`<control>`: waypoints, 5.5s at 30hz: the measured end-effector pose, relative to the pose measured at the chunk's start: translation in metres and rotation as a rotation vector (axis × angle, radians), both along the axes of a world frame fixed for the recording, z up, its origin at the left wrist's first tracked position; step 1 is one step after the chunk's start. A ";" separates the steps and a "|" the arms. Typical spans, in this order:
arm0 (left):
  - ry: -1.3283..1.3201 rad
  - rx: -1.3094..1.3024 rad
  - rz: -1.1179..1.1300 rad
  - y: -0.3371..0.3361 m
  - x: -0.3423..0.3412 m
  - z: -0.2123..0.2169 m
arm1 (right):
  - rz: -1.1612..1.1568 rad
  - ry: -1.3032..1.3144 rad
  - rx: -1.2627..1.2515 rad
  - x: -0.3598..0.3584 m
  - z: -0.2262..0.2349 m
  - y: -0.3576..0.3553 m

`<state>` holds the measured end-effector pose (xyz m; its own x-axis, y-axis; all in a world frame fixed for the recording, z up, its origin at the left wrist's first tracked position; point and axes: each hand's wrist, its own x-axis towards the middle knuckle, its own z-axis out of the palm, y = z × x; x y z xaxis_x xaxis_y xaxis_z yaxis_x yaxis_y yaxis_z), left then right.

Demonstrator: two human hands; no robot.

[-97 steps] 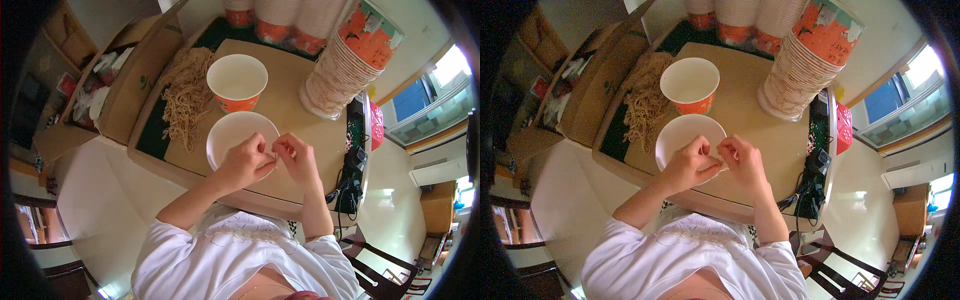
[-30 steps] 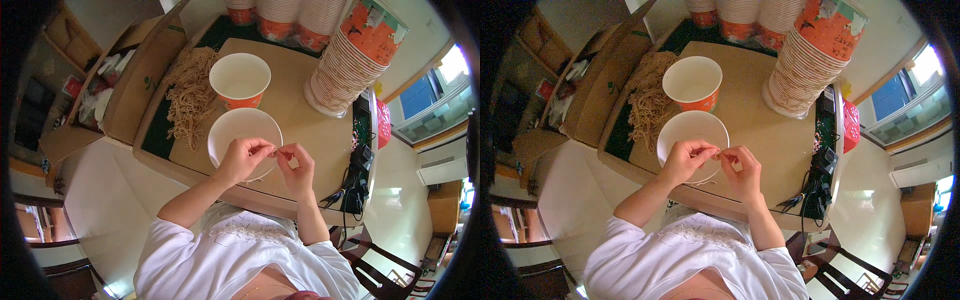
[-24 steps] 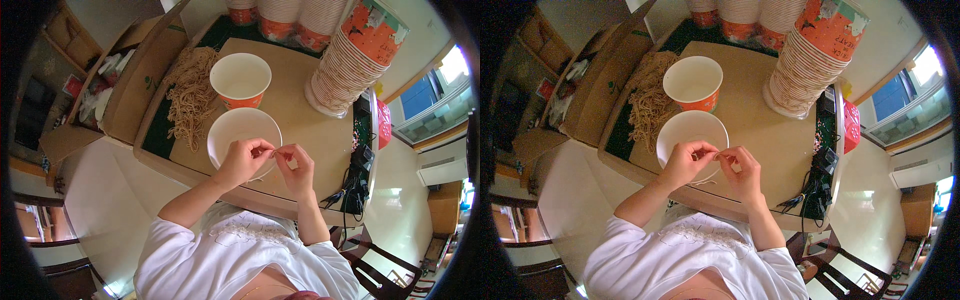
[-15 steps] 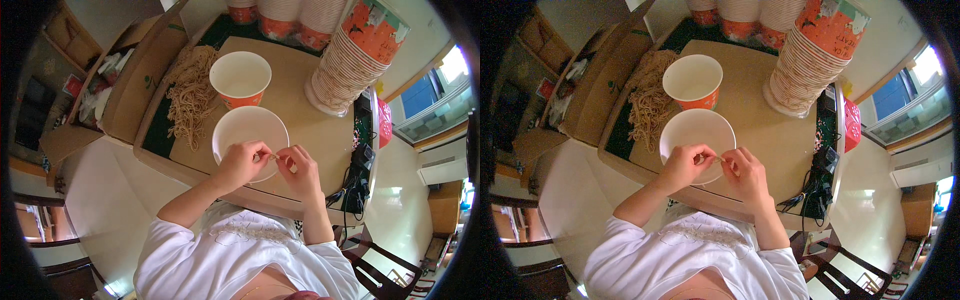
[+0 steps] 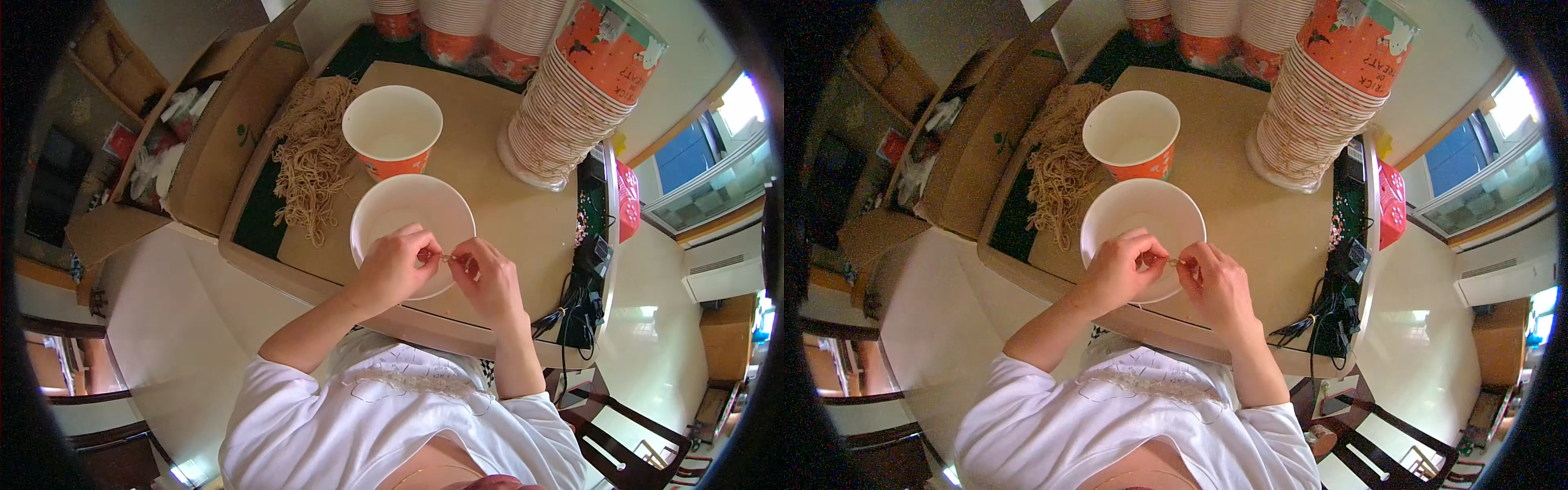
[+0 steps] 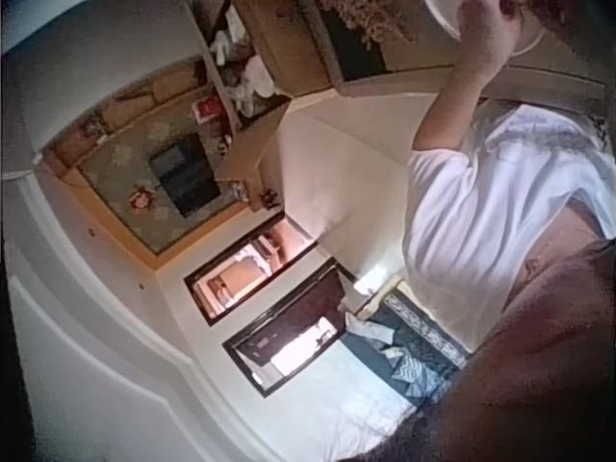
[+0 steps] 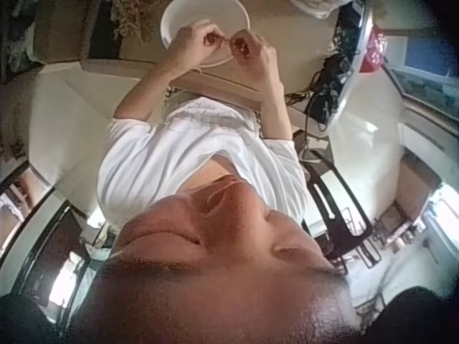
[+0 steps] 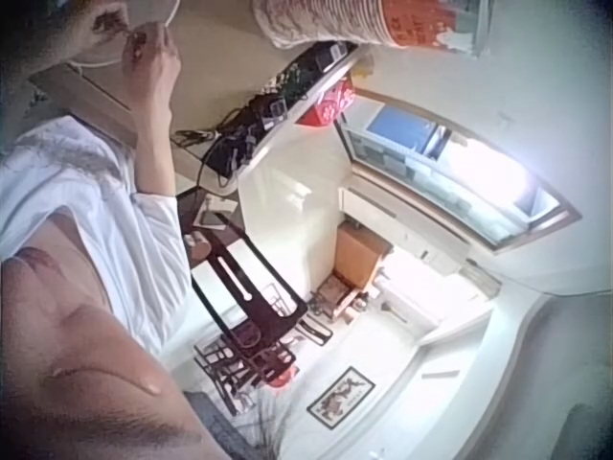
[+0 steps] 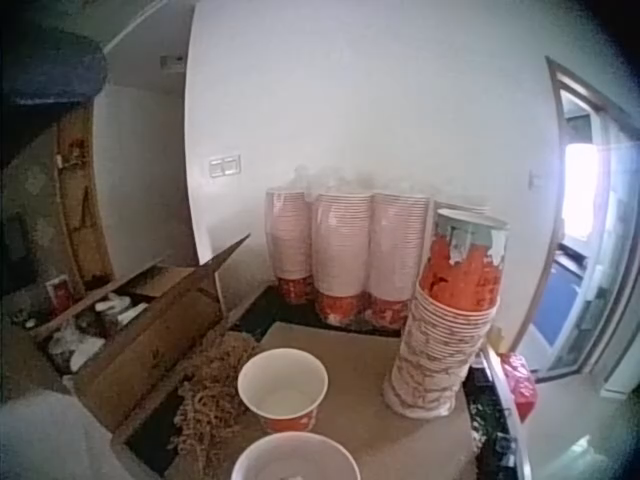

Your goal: Attaching and knotting string handles to printed paper buckets at a packaging workstation.

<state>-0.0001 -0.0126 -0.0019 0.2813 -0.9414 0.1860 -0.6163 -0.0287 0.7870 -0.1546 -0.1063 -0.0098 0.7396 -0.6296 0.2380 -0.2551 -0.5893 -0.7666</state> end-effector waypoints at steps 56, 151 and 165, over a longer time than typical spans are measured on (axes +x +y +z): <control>0.024 0.021 -0.033 0.003 0.005 0.005 | 0.042 -0.144 0.022 -0.006 -0.006 -0.001; -0.438 0.177 -0.281 0.046 0.067 0.025 | 0.127 -1.528 1.345 -0.083 0.004 -0.053; -0.592 -0.088 -0.069 0.024 0.032 0.034 | -0.116 -0.553 0.463 -0.027 0.016 0.016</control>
<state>0.0321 0.0117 0.0323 0.0451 -0.9278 0.3704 -0.9485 0.0766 0.3075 -0.1812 -0.0905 0.0059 0.5107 -0.8234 0.2473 0.1999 -0.1660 -0.9656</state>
